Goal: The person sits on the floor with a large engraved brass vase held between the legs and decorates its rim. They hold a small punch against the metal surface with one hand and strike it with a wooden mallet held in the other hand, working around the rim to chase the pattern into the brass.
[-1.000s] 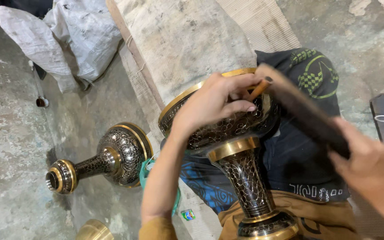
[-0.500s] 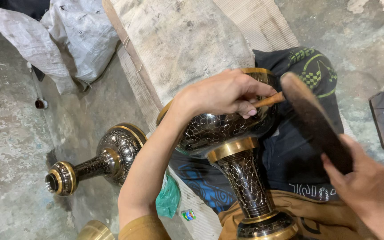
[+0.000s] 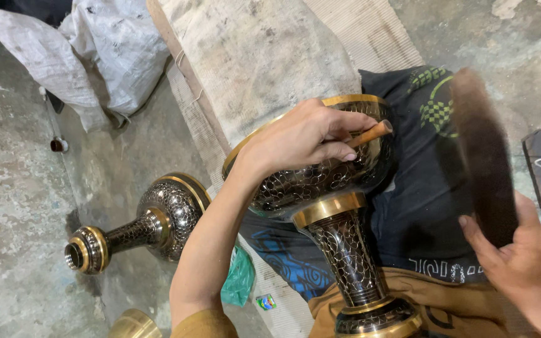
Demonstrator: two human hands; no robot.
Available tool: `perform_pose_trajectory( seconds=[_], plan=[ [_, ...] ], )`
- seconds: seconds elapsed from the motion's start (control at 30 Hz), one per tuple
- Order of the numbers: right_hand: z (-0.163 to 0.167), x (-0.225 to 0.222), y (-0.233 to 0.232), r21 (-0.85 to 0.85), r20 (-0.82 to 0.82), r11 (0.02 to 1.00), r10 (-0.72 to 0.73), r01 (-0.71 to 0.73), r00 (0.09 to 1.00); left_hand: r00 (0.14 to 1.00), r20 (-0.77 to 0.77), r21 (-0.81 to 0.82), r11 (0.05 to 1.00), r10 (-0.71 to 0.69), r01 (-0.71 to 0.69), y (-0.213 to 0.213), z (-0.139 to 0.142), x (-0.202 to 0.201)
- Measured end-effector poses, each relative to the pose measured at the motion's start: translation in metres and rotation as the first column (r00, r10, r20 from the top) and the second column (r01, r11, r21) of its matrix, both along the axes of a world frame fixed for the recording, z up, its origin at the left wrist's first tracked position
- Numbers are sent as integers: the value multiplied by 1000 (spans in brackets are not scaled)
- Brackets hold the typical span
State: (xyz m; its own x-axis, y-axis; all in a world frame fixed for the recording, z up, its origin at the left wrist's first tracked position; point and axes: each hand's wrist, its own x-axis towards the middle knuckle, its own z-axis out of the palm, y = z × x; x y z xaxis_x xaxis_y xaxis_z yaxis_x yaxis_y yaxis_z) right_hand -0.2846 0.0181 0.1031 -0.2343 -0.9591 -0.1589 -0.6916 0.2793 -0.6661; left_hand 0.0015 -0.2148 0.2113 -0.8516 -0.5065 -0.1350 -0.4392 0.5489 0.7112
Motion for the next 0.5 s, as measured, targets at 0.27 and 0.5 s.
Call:
perform_pose_trajectory(
  seconds=[0.27, 0.5],
  plan=[
    [-19, 6, 19, -103, -115, 992, 67, -79, 991, 990, 59, 75, 990, -126, 121, -6, -1, -6],
    [-26, 5, 21, 154, -48, 986, 75, -67, 996, 993, 38, 158, 982, -109, 102, -9, -2, -9]
  ],
)
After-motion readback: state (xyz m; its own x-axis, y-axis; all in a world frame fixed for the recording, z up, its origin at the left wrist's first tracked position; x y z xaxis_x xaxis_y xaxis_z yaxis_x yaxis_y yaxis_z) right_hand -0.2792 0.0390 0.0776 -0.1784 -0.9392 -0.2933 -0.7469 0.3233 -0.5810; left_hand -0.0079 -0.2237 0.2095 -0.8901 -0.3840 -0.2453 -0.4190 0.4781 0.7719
